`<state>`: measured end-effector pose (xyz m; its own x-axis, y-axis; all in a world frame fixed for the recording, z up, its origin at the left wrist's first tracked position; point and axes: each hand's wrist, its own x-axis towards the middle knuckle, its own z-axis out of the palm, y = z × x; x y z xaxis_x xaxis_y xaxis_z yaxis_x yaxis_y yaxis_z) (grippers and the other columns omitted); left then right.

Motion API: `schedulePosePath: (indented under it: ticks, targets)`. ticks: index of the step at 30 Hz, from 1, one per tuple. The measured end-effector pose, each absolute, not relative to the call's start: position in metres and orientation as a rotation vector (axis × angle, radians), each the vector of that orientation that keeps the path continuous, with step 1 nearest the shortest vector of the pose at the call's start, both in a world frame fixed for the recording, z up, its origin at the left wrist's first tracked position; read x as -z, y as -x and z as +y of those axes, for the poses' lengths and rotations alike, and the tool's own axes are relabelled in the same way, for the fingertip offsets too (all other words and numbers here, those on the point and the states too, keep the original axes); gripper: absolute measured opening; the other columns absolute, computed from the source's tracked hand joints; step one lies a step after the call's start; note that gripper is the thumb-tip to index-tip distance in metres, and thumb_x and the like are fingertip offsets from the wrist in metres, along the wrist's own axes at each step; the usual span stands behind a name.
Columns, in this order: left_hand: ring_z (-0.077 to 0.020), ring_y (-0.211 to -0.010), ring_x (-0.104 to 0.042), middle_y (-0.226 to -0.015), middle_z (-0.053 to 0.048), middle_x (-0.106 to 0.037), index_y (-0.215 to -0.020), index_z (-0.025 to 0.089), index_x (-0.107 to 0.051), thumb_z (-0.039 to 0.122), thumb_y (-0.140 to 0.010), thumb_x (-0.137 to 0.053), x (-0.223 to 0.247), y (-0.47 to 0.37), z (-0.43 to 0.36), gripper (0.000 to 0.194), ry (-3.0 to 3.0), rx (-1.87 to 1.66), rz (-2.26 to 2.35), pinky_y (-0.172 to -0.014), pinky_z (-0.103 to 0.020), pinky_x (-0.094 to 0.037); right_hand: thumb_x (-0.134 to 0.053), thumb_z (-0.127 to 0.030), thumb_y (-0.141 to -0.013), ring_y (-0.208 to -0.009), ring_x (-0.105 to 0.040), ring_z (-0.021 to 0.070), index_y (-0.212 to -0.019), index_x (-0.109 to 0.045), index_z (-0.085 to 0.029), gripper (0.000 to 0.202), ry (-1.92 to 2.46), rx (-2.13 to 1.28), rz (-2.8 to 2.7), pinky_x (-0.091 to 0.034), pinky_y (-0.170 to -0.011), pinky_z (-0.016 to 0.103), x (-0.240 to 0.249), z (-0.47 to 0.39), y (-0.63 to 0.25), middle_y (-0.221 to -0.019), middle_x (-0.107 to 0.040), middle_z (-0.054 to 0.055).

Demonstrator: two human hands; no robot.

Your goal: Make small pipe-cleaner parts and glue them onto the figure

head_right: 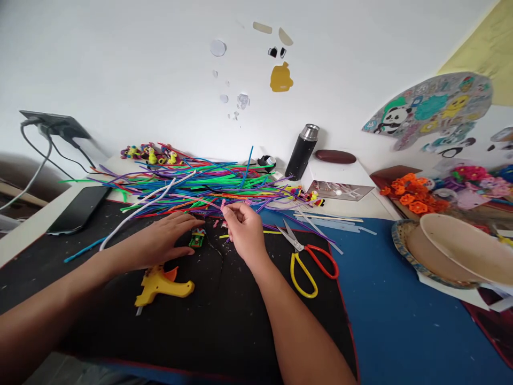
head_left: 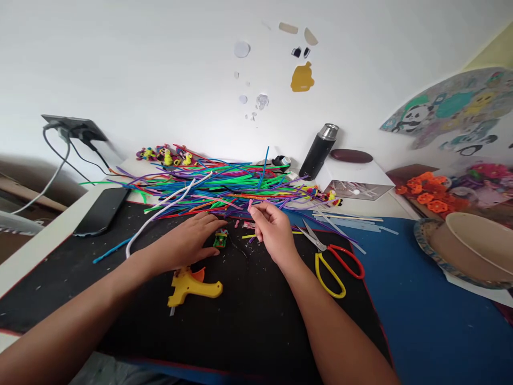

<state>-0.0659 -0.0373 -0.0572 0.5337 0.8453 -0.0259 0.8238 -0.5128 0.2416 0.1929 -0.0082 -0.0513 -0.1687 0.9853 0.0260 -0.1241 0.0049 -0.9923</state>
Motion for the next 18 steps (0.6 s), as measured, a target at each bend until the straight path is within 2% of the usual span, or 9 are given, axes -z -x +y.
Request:
schedulePosePath:
  ticks: [9,13,15,18]
  targets:
    - [-0.0339,-0.136,-0.066,-0.144,-0.013,-0.071,-0.148,0.023,-0.064,0.037,-0.100,-0.072,0.061,0.065,-0.035,0.051,-2.533,-0.158,1.362,-0.119,-0.047,-0.050,-0.077,-0.058,-0.091,-0.041,-0.044,0.0111,-0.088,-0.069,-0.022,0.037,1.034,-1.397,-1.285,-0.037,-0.044,0.026,0.055,-0.009,-0.191,-0.052,-0.051,-0.008]
    - [-0.0327,-0.128,-0.069,-0.135,-0.013,-0.073,-0.138,0.022,-0.070,0.035,-0.101,-0.068,0.062,0.064,-0.032,0.039,-2.493,-0.177,1.354,-0.114,-0.046,-0.053,-0.078,-0.059,-0.090,-0.042,-0.044,0.0109,-0.088,-0.069,-0.021,0.038,1.044,-1.402,-1.283,-0.037,-0.043,0.025,0.054,-0.009,-0.190,-0.054,-0.051,-0.007]
    - [-0.0321,-0.127,-0.070,-0.135,-0.012,-0.074,-0.136,0.024,-0.071,0.037,-0.101,-0.065,0.057,0.065,-0.031,0.038,-2.430,-0.234,1.349,-0.114,-0.045,-0.054,-0.079,-0.059,-0.090,-0.042,-0.045,0.0107,-0.088,-0.069,-0.022,0.039,1.042,-1.411,-1.282,-0.037,-0.043,0.025,0.054,-0.010,-0.190,-0.055,-0.053,-0.007]
    - [-0.0323,-0.132,-0.068,-0.142,-0.010,-0.074,-0.139,0.026,-0.069,0.049,-0.099,-0.066,0.046,0.068,-0.029,0.046,-2.239,-0.347,1.371,-0.117,-0.045,-0.053,-0.078,-0.059,-0.091,-0.043,-0.045,0.0104,-0.086,-0.068,-0.022,0.038,1.040,-1.415,-1.294,-0.037,-0.044,0.025,0.053,-0.011,-0.189,-0.058,-0.054,-0.006]
